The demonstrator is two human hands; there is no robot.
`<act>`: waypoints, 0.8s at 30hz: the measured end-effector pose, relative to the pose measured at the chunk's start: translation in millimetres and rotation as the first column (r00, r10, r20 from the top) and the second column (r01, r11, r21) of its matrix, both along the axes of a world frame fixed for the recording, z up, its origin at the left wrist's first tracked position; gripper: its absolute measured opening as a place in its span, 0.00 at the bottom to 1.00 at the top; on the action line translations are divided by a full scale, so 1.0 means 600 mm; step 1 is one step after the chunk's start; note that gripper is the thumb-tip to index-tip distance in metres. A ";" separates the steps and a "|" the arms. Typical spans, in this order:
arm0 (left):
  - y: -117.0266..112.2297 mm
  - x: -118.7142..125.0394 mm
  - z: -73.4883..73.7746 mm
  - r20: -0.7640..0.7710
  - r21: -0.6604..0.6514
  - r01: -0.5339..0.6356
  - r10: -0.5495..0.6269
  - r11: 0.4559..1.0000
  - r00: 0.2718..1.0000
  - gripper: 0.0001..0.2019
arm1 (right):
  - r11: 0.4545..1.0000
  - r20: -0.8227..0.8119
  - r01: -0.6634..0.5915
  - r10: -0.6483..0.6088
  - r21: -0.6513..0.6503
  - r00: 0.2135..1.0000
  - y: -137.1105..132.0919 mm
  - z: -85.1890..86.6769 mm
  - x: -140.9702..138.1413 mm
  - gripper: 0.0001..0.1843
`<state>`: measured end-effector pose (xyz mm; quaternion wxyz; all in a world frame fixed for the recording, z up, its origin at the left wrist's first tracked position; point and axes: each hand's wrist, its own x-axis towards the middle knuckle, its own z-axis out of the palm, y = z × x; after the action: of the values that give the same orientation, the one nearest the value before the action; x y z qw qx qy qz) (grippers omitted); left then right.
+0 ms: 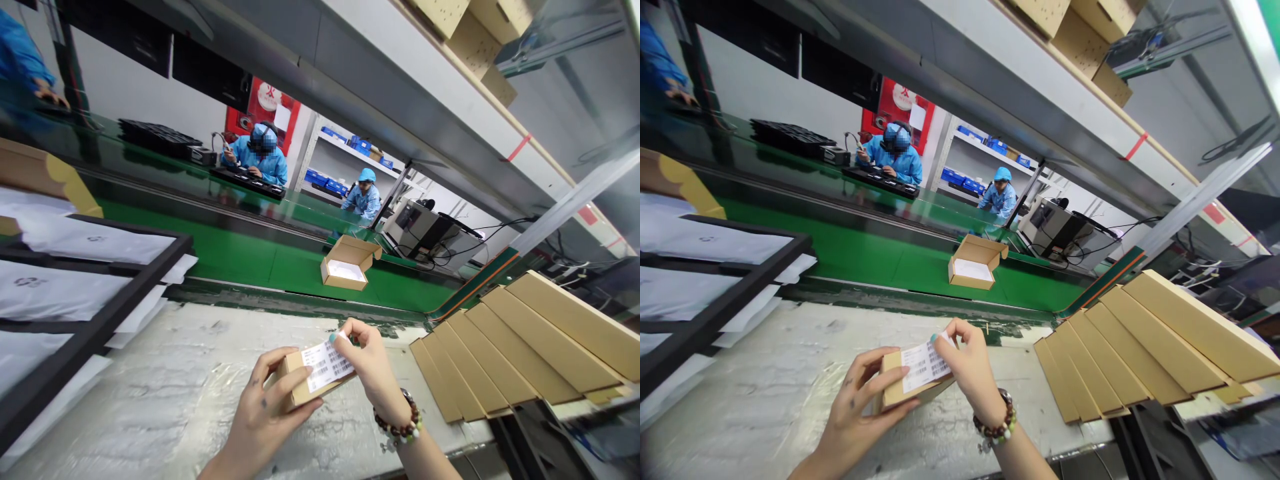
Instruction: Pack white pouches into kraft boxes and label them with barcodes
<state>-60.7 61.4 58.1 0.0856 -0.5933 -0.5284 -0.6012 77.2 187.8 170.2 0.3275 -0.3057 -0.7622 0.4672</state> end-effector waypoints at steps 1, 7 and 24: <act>0.000 0.000 0.000 -0.005 -0.006 -0.002 0.002 1.000 1.000 0.16 | 1.000 0.005 -0.001 0.001 0.010 1.000 -0.001 -0.001 -0.001 0.14; 0.001 -0.007 -0.008 -0.037 -0.041 0.002 -0.004 0.999 0.999 0.18 | 0.953 0.078 0.022 -0.048 0.304 0.996 -0.003 0.002 0.014 0.14; 0.002 -0.017 -0.014 -0.129 0.022 -0.061 0.063 0.998 0.990 0.14 | 0.971 -0.131 0.044 -0.013 0.235 0.991 0.004 -0.052 0.062 0.11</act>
<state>-70.7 62.8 49.8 0.1439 -0.6135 -0.5344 -0.5633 114.7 190.0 138.9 0.4166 -0.2446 -0.7856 0.3866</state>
